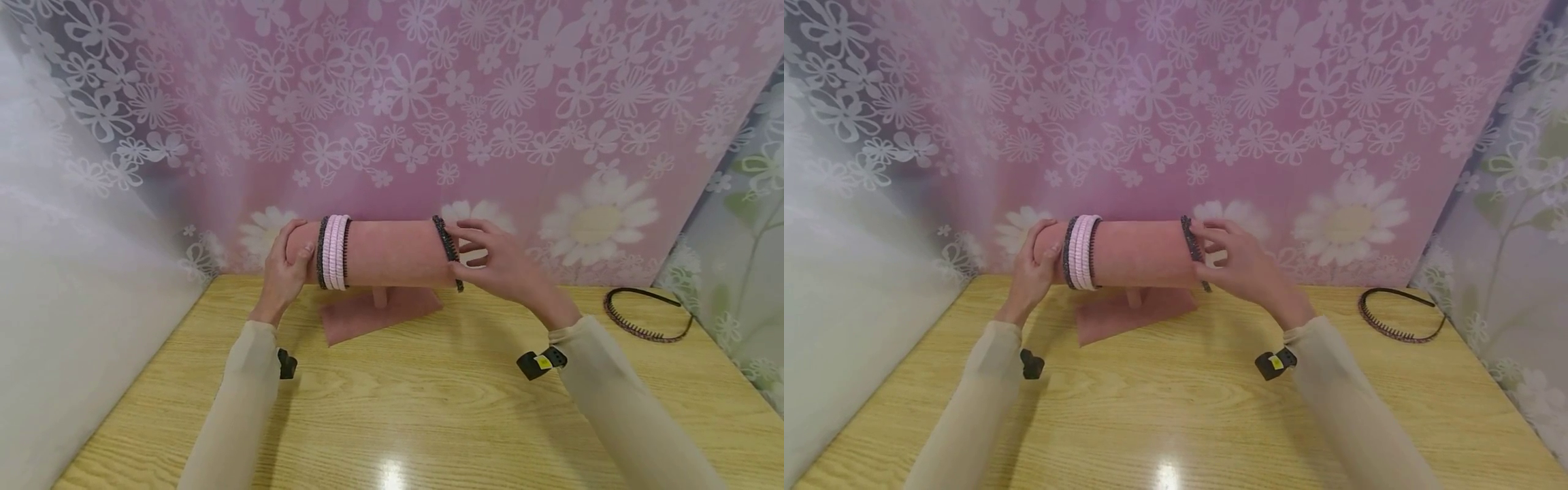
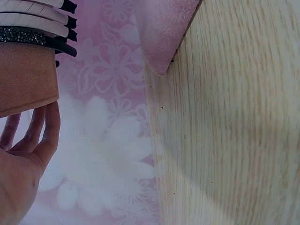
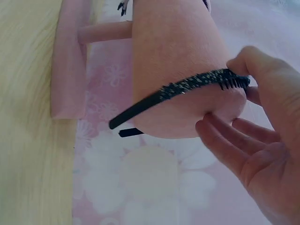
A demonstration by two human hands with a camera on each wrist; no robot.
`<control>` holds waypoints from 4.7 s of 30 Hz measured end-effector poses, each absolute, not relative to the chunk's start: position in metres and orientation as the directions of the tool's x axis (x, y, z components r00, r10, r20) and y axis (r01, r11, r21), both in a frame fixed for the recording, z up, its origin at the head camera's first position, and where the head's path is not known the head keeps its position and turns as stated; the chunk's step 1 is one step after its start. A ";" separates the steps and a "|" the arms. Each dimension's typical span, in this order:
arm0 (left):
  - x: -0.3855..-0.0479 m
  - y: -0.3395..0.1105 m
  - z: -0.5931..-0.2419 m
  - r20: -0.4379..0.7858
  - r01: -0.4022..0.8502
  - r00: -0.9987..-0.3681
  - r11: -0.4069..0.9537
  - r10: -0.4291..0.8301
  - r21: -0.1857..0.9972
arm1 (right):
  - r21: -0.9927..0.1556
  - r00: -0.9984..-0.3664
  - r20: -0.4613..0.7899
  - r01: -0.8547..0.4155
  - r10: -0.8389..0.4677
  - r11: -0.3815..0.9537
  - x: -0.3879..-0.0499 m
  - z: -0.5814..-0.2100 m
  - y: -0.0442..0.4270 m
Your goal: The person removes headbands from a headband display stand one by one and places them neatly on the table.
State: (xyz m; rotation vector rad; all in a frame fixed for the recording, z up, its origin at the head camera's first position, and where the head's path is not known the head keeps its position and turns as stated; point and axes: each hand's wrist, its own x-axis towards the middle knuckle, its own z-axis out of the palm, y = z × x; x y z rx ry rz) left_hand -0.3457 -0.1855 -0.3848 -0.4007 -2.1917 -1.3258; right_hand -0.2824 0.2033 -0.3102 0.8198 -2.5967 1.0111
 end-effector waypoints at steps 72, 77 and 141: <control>-0.347 -0.184 -0.385 0.612 0.529 -0.790 0.464 -0.037 0.711 | -0.405 -0.777 0.574 -0.545 -0.260 0.734 -0.231 -0.382 0.279; -0.349 -0.184 -0.385 0.622 0.534 -0.782 0.470 -0.041 0.703 | -0.371 -0.770 0.576 -0.545 -0.274 0.752 -0.229 -0.393 0.286; -0.342 -0.186 -0.379 0.471 0.418 -0.882 0.438 -0.013 0.796 | -0.247 -0.944 0.200 -0.307 -0.262 0.919 -0.240 -0.426 0.366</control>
